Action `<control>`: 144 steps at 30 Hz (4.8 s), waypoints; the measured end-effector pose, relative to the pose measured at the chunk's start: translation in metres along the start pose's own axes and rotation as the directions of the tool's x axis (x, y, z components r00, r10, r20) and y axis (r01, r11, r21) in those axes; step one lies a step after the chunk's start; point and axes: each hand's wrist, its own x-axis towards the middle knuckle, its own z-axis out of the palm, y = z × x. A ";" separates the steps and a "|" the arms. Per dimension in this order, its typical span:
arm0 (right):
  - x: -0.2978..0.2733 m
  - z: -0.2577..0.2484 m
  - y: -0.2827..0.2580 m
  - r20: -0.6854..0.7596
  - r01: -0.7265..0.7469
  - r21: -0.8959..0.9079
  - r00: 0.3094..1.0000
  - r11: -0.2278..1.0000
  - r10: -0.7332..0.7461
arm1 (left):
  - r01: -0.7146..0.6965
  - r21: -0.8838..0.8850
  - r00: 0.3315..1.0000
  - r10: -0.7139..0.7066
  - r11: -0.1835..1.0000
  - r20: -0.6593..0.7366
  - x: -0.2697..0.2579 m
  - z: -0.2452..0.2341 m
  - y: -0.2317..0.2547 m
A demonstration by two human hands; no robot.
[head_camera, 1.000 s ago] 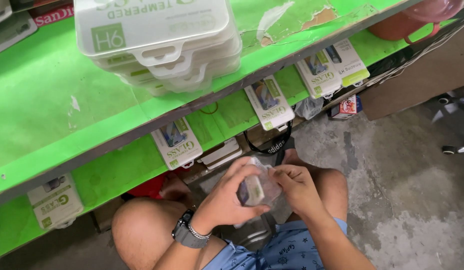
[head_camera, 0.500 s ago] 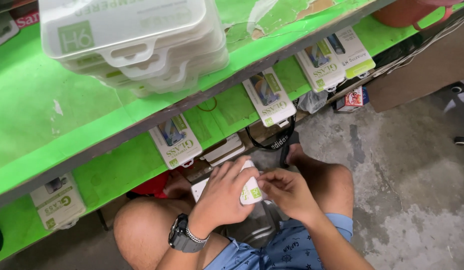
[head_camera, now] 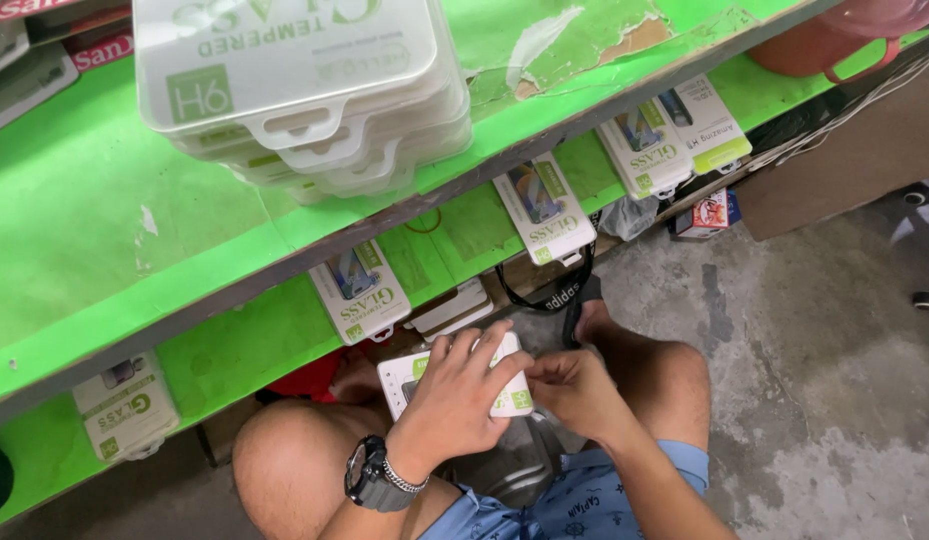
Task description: Organizing and inspecting tempered glass screen protectors by opening their individual retail packaging at a service counter.
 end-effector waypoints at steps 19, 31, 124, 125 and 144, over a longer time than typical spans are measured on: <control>-0.008 -0.022 -0.027 -0.245 0.277 0.228 0.944 0.934 -0.220 | 0.180 0.074 0.984 -0.178 0.981 -0.031 -0.002 0.005 -0.006; 0.008 -0.082 -0.039 -0.525 0.441 0.337 0.821 0.832 -0.223 | 0.254 0.026 0.959 -0.248 0.967 -0.134 -0.003 0.008 -0.005; 0.026 -0.003 0.022 -0.168 0.042 0.142 0.986 0.989 -0.018 | 0.480 -0.374 0.866 -0.497 0.794 0.056 0.008 0.003 0.006; 0.033 -0.006 0.033 -0.192 0.049 0.106 0.981 0.993 -0.028 | 0.495 -0.471 0.845 -0.532 0.730 0.064 0.008 0.003 0.006; 0.061 -0.024 0.022 -0.218 0.187 0.133 0.964 0.973 -0.155 | 0.525 -0.791 0.726 -0.650 0.313 0.225 0.010 0.002 -0.003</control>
